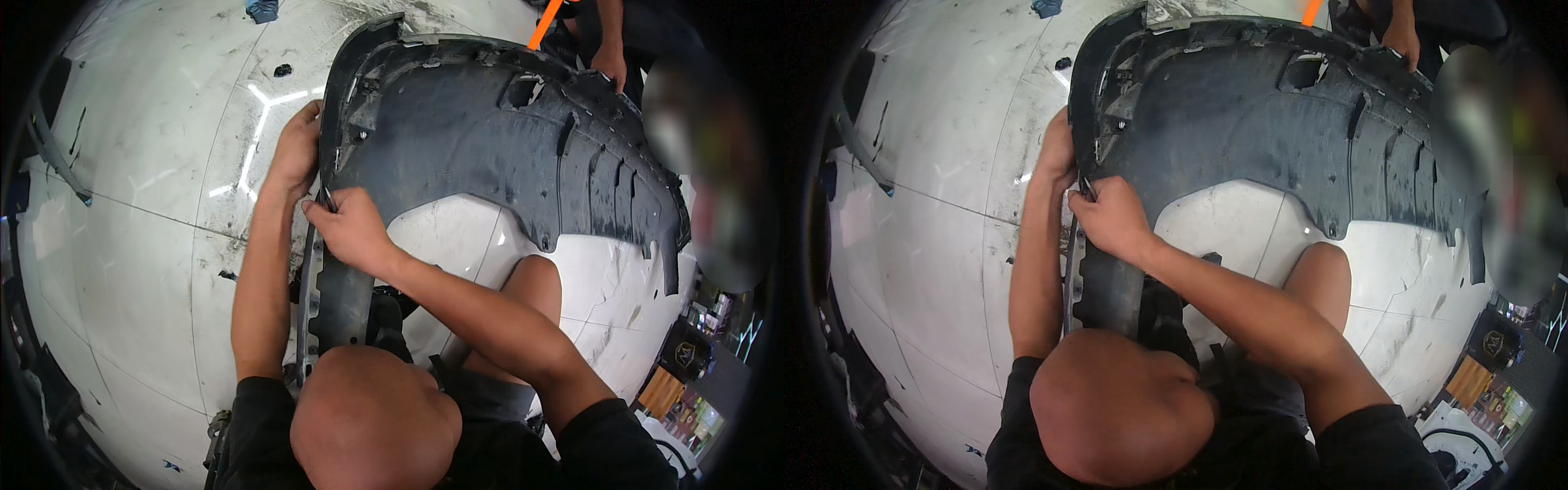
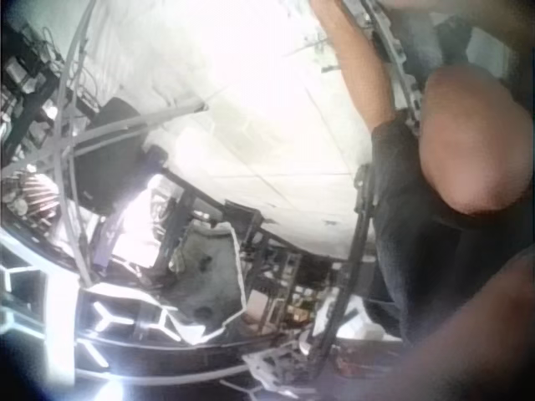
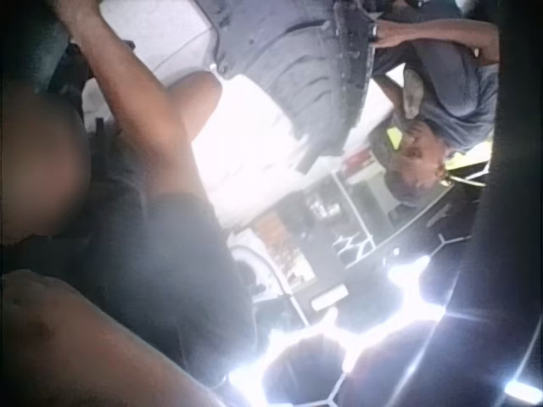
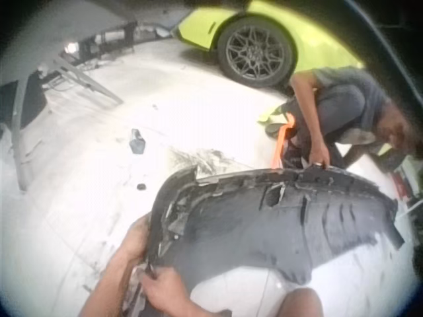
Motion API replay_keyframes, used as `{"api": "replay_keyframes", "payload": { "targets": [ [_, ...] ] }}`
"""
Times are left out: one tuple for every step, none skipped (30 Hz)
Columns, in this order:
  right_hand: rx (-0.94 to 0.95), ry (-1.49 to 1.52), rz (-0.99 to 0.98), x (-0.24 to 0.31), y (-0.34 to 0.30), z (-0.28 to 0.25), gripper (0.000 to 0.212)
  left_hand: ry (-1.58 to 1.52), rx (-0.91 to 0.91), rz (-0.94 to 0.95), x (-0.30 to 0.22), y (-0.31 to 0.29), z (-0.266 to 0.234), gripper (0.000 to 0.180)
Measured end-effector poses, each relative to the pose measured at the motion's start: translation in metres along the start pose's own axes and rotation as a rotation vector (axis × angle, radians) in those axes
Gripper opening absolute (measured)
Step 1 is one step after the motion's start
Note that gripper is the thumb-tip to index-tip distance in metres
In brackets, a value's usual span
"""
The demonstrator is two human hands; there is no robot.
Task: The person sits on the floor and uses a screwdriver to remove fasteners from a detached car bumper. They then retrieve a tool from a nearby cart and continue prying and removing clips from the bumper's edge.
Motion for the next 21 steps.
{"api": "replay_keyframes", "payload": {
  "targets": [
    [-0.030,-0.020,0.015,-0.001,-0.003,-0.003,0.040,-0.039,0.065,-0.052,-0.005,0.001,0.009,0.027],
    [-0.075,-0.075,0.031,0.003,-0.007,-0.002,0.040,-0.074,0.120,-0.095,-0.008,-0.001,0.012,0.030],
    [-0.122,-0.130,0.048,0.008,-0.009,0.001,0.039,0.056,0.080,-0.141,0.014,0.016,-0.012,0.034],
    [-0.162,-0.183,0.058,0.013,-0.010,0.004,0.039,0.061,0.055,-0.095,0.032,0.036,-0.032,0.033],
    [-0.138,-0.237,0.070,0.011,-0.009,0.009,0.038,0.065,0.031,-0.059,0.054,0.053,-0.052,0.032],
    [-0.114,-0.288,0.080,0.007,-0.005,0.012,0.038,0.072,0.007,-0.023,0.069,0.066,-0.068,0.031],
    [-0.097,-0.342,0.095,0.003,-0.001,0.013,0.037,0.078,0.001,0.064,0.072,0.075,-0.076,0.029],
    [-0.088,-0.285,0.086,0.005,-0.002,0.016,0.036,0.194,0.022,0.192,0.063,0.083,-0.086,0.028],
    [-0.070,-0.224,0.069,0.013,-0.001,0.023,0.035,0.317,0.035,0.327,0.046,0.089,-0.101,0.027],
    [-0.061,-0.166,0.056,0.018,-0.002,0.025,0.034,0.435,0.060,0.458,0.037,0.087,-0.104,0.027],
    [-0.122,-0.124,0.087,0.006,-0.004,0.002,0.033,0.549,0.046,0.548,0.023,0.080,-0.057,0.036],
    [-0.169,-0.075,0.099,0.003,-0.007,-0.011,0.031,0.672,-0.003,0.646,-0.005,0.062,-0.018,0.048],
    [-0.187,-0.015,0.094,0.006,-0.006,-0.013,0.030,0.592,-0.099,0.586,-0.021,0.055,-0.012,0.055],
    [-0.187,-0.004,0.092,0.009,-0.006,-0.009,0.030,0.509,-0.207,0.522,-0.024,0.051,-0.023,0.062],
    [-0.189,0.006,0.092,0.010,-0.006,-0.007,0.030,0.567,-0.292,0.569,-0.031,0.051,-0.031,0.077],
    [-0.183,0.015,0.085,0.013,-0.004,-0.004,0.030,0.637,-0.336,0.578,-0.034,0.054,-0.042,0.077],
    [-0.196,0.037,0.077,0.012,-0.005,-0.002,0.030,0.708,-0.372,0.576,-0.032,0.057,-0.054,0.078],
    [-0.210,0.058,0.069,0.011,-0.005,-0.001,0.030,0.777,-0.407,0.574,-0.031,0.060,-0.065,0.079],
    [-0.231,0.076,0.065,0.007,-0.005,-0.001,0.031,0.811,-0.439,0.574,-0.041,0.067,-0.078,0.077],
    [-0.207,0.058,0.072,0.006,-0.010,0.010,0.031,0.848,-0.477,0.576,-0.054,0.071,-0.094,0.076],
    [-0.197,0.026,0.051,0.007,-0.013,0.015,0.031,0.776,-0.381,0.569,-0.069,0.084,-0.103,0.074]
  ]
}}
Point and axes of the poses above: each hand's wrist, its own y-axis towards the middle knuckle, its own z-axis out of the palm, x = y × z, the point moved 10 cm from there along y, towards the middle knuckle, and after that the axes turned 8 degrees about x, right-handed, at the moved point
